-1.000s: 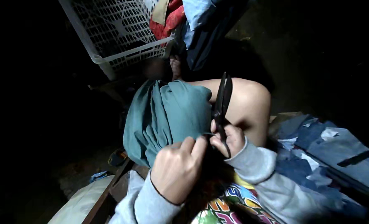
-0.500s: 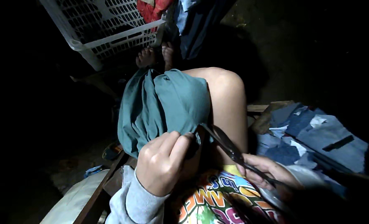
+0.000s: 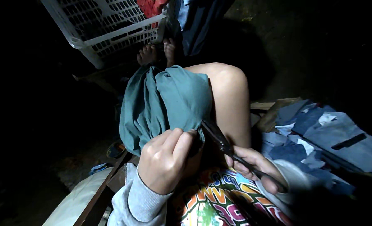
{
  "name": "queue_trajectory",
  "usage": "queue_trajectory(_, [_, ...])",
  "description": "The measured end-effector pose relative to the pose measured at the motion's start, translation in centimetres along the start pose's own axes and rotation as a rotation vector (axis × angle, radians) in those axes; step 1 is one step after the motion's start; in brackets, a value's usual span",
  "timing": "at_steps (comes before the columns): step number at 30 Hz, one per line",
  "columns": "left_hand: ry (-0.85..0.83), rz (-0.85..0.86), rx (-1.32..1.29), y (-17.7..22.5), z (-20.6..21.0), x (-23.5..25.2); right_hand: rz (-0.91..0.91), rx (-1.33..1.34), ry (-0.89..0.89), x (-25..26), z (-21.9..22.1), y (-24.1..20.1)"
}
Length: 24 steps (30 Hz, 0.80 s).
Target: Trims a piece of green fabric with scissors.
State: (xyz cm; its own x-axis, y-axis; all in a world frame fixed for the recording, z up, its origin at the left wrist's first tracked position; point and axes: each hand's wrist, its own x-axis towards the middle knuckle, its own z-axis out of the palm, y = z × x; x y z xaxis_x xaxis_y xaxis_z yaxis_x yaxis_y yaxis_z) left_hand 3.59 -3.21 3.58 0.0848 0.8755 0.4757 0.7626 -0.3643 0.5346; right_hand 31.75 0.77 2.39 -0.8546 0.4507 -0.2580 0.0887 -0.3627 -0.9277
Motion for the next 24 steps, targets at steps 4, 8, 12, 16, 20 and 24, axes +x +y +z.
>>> queue_trajectory(4, [-0.004,0.033,-0.015,0.3,0.2,0.4,0.01,-0.037,0.087,1.8,0.5,-1.2])
queue_trajectory(8, [-0.007,0.053,-0.014,0.4,0.3,0.6,0.078,-0.049,0.161,3.5,1.0,-2.7])
queue_trajectory(12, [-0.009,0.06,-0.018,0.1,0.2,0.7,0.064,-0.147,0.238,3.9,1.1,-3.1])
queue_trajectory(16, [0.008,-0.011,-0.04,-0.2,0.1,0.1,0.056,-0.316,0.295,3.3,0.7,-3.5])
queue_trajectory(20, [0.035,-0.245,0.002,-0.9,1.2,-0.3,0.115,-0.397,0.309,3.3,0.2,-4.3])
queue_trajectory(24, [0.159,-0.396,-0.06,-2.2,3.3,-0.4,0.17,-0.364,0.307,3.7,0.3,-4.9])
